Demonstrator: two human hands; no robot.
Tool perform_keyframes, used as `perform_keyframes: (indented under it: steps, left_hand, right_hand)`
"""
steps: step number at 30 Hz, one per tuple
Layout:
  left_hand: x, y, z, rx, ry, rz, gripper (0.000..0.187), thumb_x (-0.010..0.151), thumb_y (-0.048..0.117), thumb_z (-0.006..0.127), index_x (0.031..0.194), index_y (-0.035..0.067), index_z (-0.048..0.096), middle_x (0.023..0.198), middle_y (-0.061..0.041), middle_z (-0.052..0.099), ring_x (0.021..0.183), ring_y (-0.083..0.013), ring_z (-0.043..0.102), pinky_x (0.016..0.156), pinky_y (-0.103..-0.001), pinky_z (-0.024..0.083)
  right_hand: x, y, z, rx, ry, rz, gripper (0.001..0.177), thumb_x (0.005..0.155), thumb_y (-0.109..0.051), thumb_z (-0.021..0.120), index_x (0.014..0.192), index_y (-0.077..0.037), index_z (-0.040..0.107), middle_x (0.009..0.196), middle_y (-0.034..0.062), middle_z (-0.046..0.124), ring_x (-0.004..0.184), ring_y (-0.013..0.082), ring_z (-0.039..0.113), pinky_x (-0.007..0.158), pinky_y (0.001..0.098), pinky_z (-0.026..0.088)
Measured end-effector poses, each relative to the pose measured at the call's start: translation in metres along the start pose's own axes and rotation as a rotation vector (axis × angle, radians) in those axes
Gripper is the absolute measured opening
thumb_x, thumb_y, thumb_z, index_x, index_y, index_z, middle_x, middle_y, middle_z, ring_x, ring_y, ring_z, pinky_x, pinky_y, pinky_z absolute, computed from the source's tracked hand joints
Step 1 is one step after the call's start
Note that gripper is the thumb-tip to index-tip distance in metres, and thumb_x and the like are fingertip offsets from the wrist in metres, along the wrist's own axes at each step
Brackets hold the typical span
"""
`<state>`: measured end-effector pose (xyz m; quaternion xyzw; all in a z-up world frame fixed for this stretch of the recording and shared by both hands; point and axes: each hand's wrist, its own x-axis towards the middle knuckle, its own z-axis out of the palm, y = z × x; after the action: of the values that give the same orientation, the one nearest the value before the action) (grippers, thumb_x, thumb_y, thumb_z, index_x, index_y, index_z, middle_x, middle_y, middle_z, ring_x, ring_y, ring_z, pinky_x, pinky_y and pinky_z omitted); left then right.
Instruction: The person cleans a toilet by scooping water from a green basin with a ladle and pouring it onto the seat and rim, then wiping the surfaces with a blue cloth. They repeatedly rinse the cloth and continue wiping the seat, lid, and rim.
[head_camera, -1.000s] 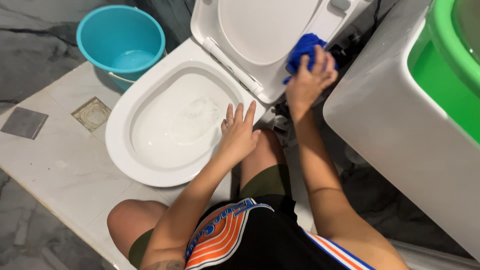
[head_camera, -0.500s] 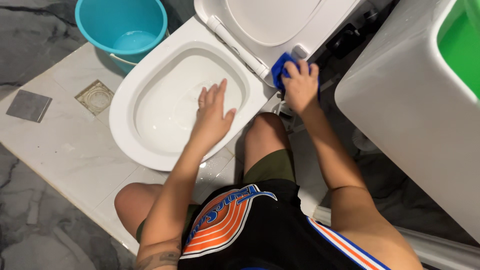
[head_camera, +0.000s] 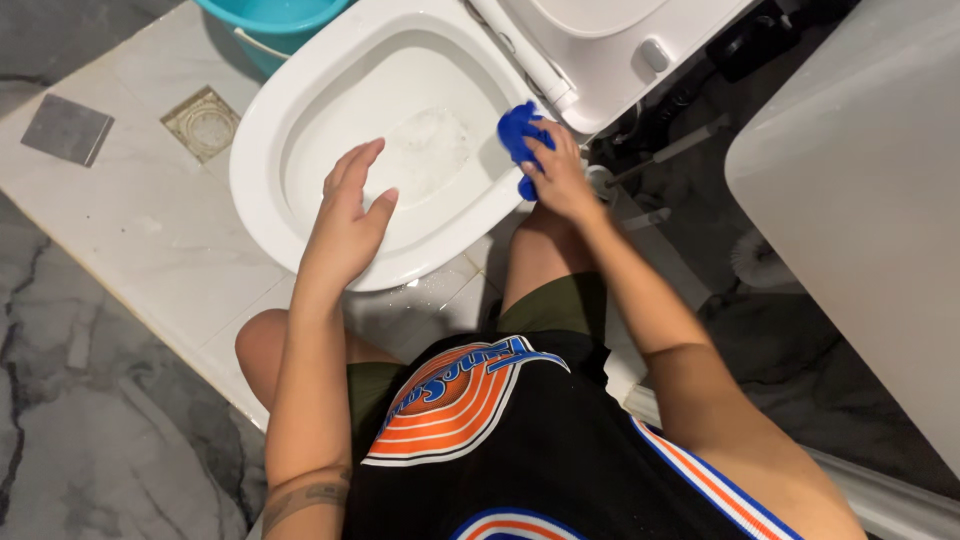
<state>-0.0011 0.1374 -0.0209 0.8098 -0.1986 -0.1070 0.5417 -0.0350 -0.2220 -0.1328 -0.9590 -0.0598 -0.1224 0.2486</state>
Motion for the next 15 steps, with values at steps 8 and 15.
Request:
perform_keyframes:
  steps: [8,15]
  left_hand:
    - [-0.032,-0.014,-0.016,-0.094,0.073,-0.144,0.051,0.097,0.014,0.061,0.147,0.012,0.051,0.154,-0.011,0.049,0.142,-0.0263,0.047,0.112,-0.040,0.041]
    - [-0.060,-0.026,-0.036,-0.241,0.249,-0.103,0.047,0.099,0.008,0.061,0.146,0.006,0.055,0.152,-0.009,0.051,0.136,-0.0192,0.051,0.112,-0.035,0.042]
  right_hand:
    - [-0.057,-0.099,0.061,0.050,0.152,-0.144,0.029,0.088,-0.011,0.065,0.116,-0.003,0.068,0.136,0.0183,0.060,0.128,0.0434,0.056,0.109,0.0553,0.046]
    - [-0.042,-0.212,0.079,0.132,-0.188,-0.535,0.052,0.081,-0.015,0.067,0.132,-0.006,0.064,0.146,0.0154,0.053,0.136,0.0376,0.049,0.111,0.0561,0.040]
